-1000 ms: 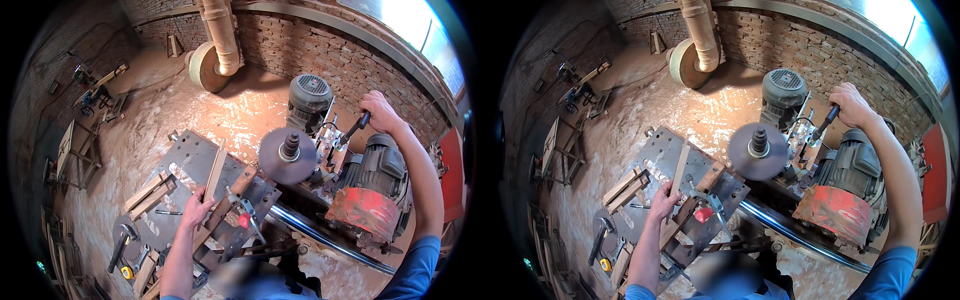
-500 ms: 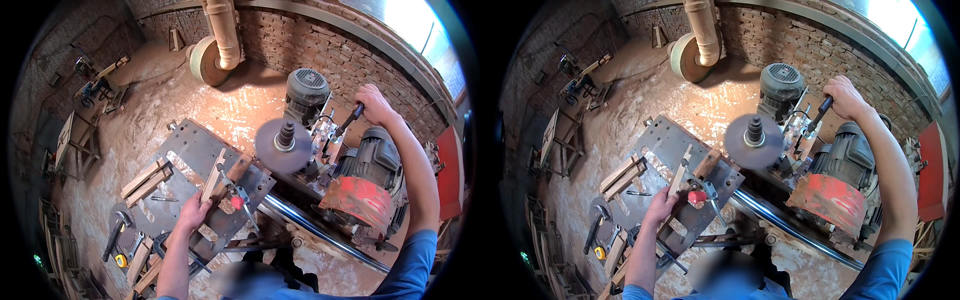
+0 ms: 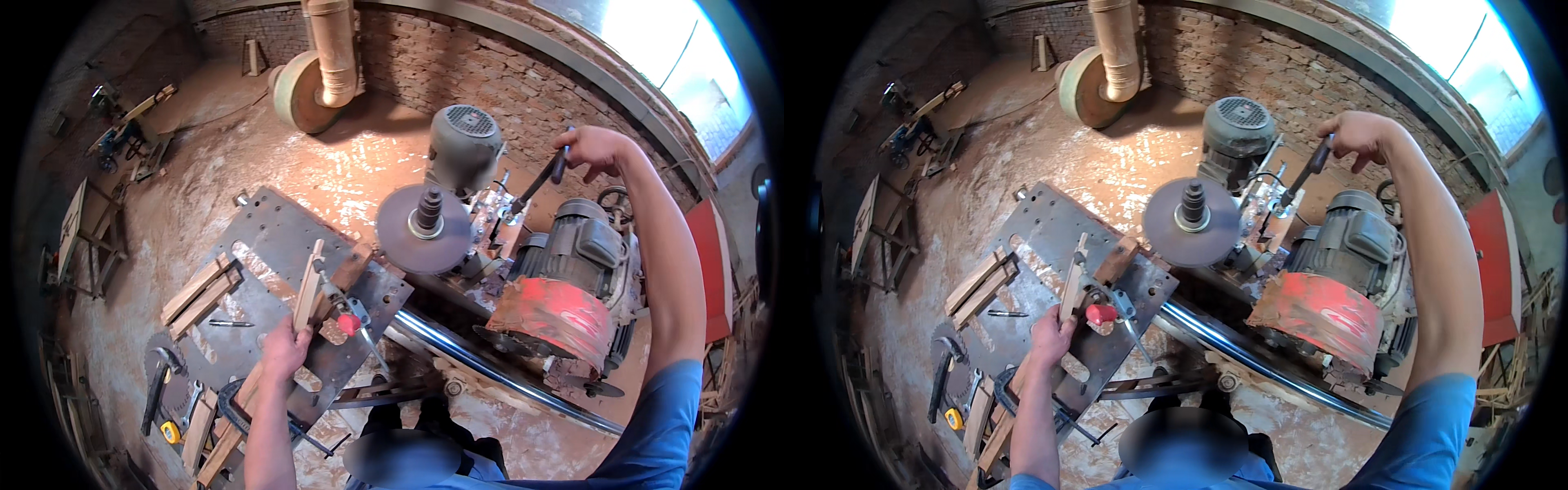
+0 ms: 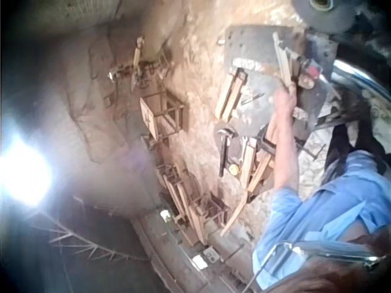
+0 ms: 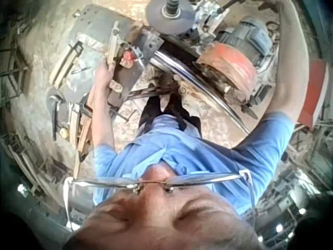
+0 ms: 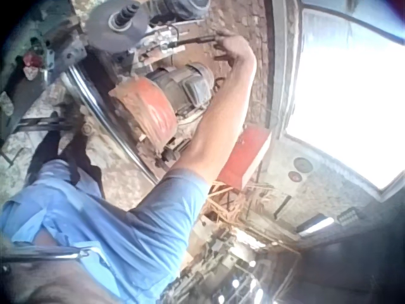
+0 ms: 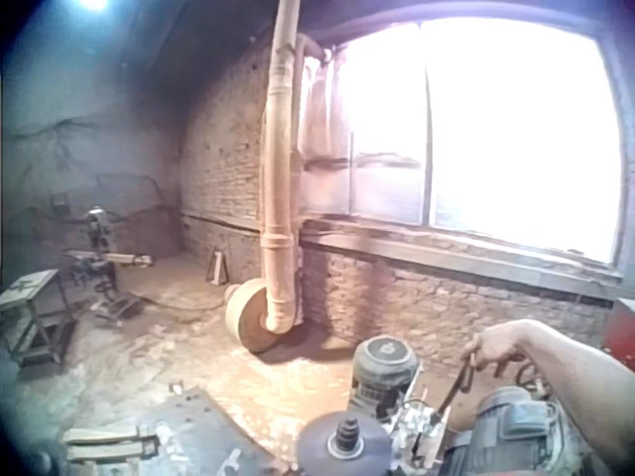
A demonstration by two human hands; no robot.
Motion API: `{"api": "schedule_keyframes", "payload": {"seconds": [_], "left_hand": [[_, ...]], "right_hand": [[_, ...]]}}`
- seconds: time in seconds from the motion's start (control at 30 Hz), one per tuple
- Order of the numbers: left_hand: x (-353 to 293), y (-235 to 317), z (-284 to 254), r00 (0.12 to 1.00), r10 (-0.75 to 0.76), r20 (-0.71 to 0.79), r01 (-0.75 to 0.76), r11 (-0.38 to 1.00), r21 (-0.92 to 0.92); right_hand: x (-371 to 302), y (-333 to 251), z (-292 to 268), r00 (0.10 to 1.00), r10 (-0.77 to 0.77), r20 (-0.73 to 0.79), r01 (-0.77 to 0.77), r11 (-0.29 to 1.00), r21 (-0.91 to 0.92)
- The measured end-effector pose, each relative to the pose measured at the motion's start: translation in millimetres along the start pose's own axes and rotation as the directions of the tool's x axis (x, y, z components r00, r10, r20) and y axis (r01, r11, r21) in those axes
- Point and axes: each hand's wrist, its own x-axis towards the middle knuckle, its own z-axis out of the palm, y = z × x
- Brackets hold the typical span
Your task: The person removes a saw blade from a woodworking machine using wrenches, sets it aside, and then uses a tape measure and calipers to measure a piece of wood before adjusting the machine with a hammer and lever.
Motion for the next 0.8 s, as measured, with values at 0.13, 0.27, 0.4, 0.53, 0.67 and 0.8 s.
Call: {"api": "schedule_keyframes", "payload": {"seconds": [0.13,0.27,0.4,0.53,0.67,0.8], "left_hand": [[-4.8,0.5,5.3,0.997,-0.043,-0.064,0.043,0.999,0.001],[-8.7,0.9,10.4,0.993,0.001,-0.118,0.001,1.000,0.016],[-12.0,9.0,12.6,0.991,0.032,-0.126,-0.031,0.999,0.014],[-17.5,8.8,9.2,0.992,0.001,-0.127,0.004,0.999,0.034],[-19.5,11.8,14.7,0.995,0.020,-0.101,-0.017,0.999,0.029],[-28.3,16.3,15.0,0.995,0.014,-0.103,-0.011,1.000,0.029]], "right_hand": [[16.0,-36.8,22.5,0.926,0.324,-0.194,-0.331,0.944,-0.002],[31.3,-54.4,57.8,0.905,0.262,-0.335,-0.333,0.926,-0.176],[56.8,-27.6,58.0,0.888,0.287,-0.358,-0.407,0.854,-0.323],[45.9,-35.1,56.0,0.976,0.052,-0.211,-0.189,0.687,-0.702],[44.2,-18.6,53.1,0.948,0.021,-0.316,-0.224,0.751,-0.621],[32.9,-27.8,55.2,0.923,0.021,-0.385,-0.227,0.837,-0.497]]}}
